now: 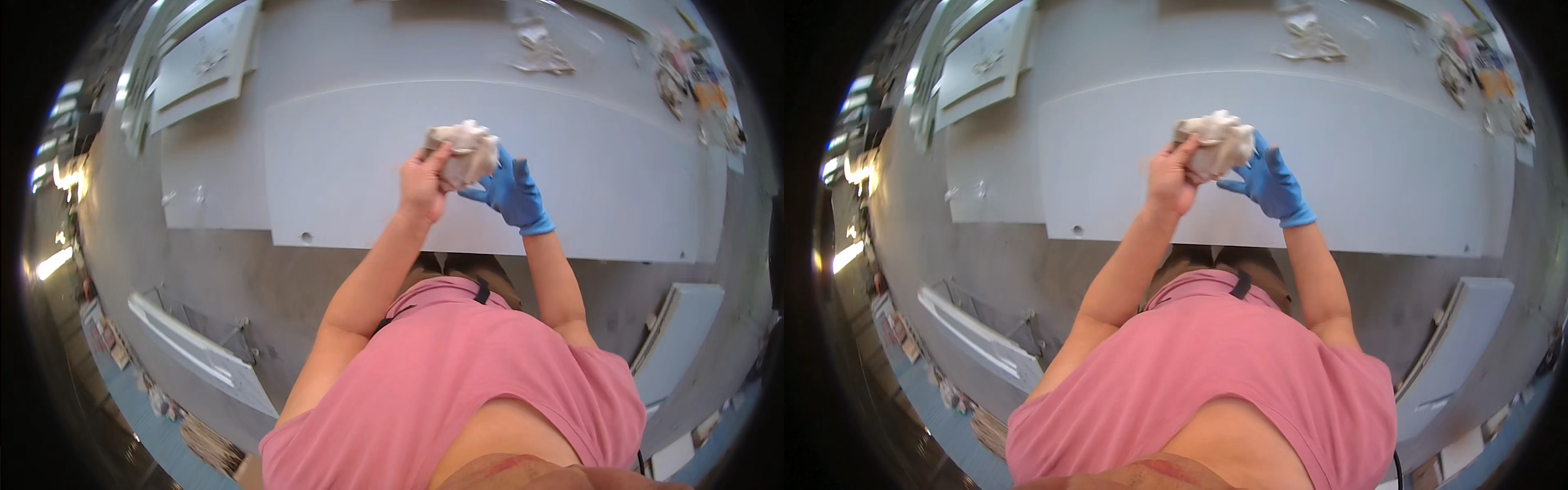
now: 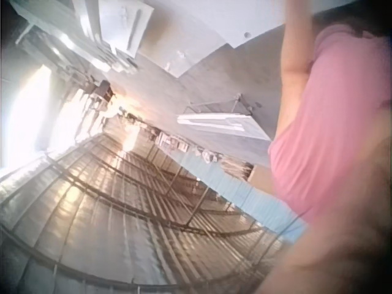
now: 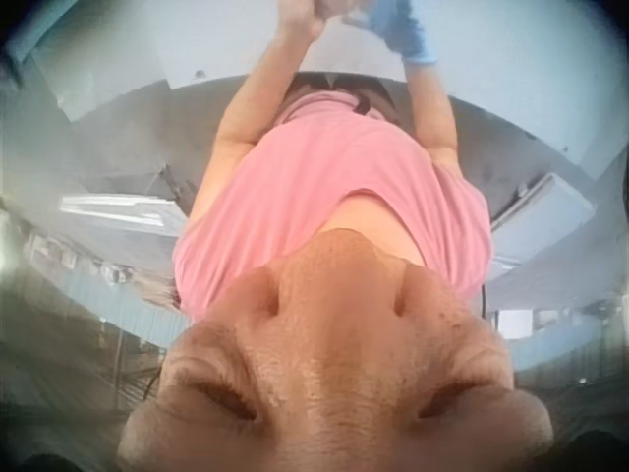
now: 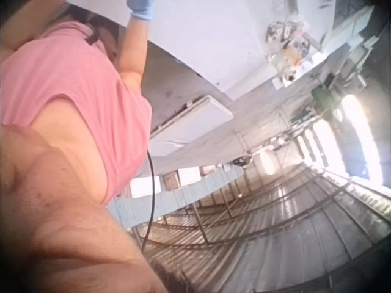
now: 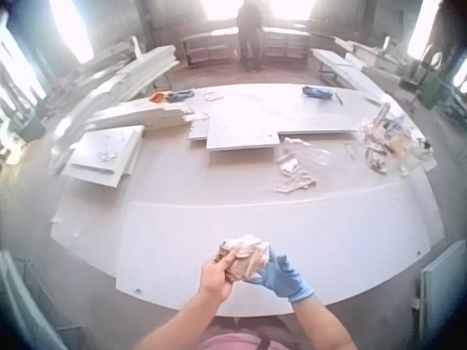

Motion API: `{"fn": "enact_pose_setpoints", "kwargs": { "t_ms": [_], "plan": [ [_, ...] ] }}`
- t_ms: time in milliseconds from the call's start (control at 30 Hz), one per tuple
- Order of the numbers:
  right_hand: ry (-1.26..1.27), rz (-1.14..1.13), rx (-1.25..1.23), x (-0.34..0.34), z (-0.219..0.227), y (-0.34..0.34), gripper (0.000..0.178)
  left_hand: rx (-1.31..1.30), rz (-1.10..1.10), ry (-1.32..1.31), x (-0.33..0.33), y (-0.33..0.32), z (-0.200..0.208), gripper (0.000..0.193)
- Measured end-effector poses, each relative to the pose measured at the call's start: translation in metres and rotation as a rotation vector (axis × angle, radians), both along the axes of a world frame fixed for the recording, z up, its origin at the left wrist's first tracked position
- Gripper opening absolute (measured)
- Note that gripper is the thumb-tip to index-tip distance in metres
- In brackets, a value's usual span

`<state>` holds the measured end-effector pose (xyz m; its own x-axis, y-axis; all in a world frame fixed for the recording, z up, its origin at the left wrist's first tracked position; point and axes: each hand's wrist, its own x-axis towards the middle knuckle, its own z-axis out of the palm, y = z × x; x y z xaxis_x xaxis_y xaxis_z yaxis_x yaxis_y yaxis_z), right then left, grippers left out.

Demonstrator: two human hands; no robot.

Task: The person puts on blue gloves and wipes a large white board with a cloth and liquid from a bottle. They flip the board over and continue wiping the other side, then place it back on the workbench.

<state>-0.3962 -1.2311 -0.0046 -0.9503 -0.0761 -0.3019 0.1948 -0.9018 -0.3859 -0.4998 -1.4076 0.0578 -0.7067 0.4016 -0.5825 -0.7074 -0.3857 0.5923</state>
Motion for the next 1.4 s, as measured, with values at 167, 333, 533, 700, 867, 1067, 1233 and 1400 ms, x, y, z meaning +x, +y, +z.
{"fn": "enact_pose_setpoints", "kwargs": {
  "t_ms": [167, 333, 533, 700, 867, 1067, 1233, 1400],
  "plan": [
    [-0.094, 0.069, -0.028, -0.013, -0.012, -0.043, 0.061, -0.037, -0.036, -0.095, 0.021, -0.011, -0.031, 0.037],
    [-0.106, 0.097, 0.238, -0.019, -0.002, -0.051, 0.043, -0.188, -0.044, 0.053, 0.031, -0.037, -0.028, 0.023],
    [-0.288, -0.035, 0.420, -0.021, -0.018, -0.074, 0.043, -0.557, 0.191, 0.195, 0.003, -0.152, -0.065, 0.033],
    [-0.397, -0.148, 0.449, -0.021, -0.043, -0.090, 0.046, -1.149, 0.525, 0.526, -0.093, -0.343, -0.152, 0.052],
    [-0.351, -0.181, 0.438, -0.050, -0.041, -0.172, 0.050, -1.577, 0.768, 0.582, -0.218, -0.554, -0.168, 0.113],
    [-0.488, -0.177, 0.432, -0.095, -0.043, -0.255, 0.050, -1.659, 0.808, 0.541, -0.333, -0.648, -0.181, 0.131],
    [-0.455, -0.216, 0.392, -0.123, -0.031, -0.282, 0.050, -1.435, 0.896, 0.645, -0.370, -0.672, -0.189, 0.117],
    [-0.462, -0.206, 0.372, -0.140, 0.002, -0.306, 0.051, -1.446, 0.785, 0.591, -0.364, -0.654, -0.159, 0.099]
  ]
}}
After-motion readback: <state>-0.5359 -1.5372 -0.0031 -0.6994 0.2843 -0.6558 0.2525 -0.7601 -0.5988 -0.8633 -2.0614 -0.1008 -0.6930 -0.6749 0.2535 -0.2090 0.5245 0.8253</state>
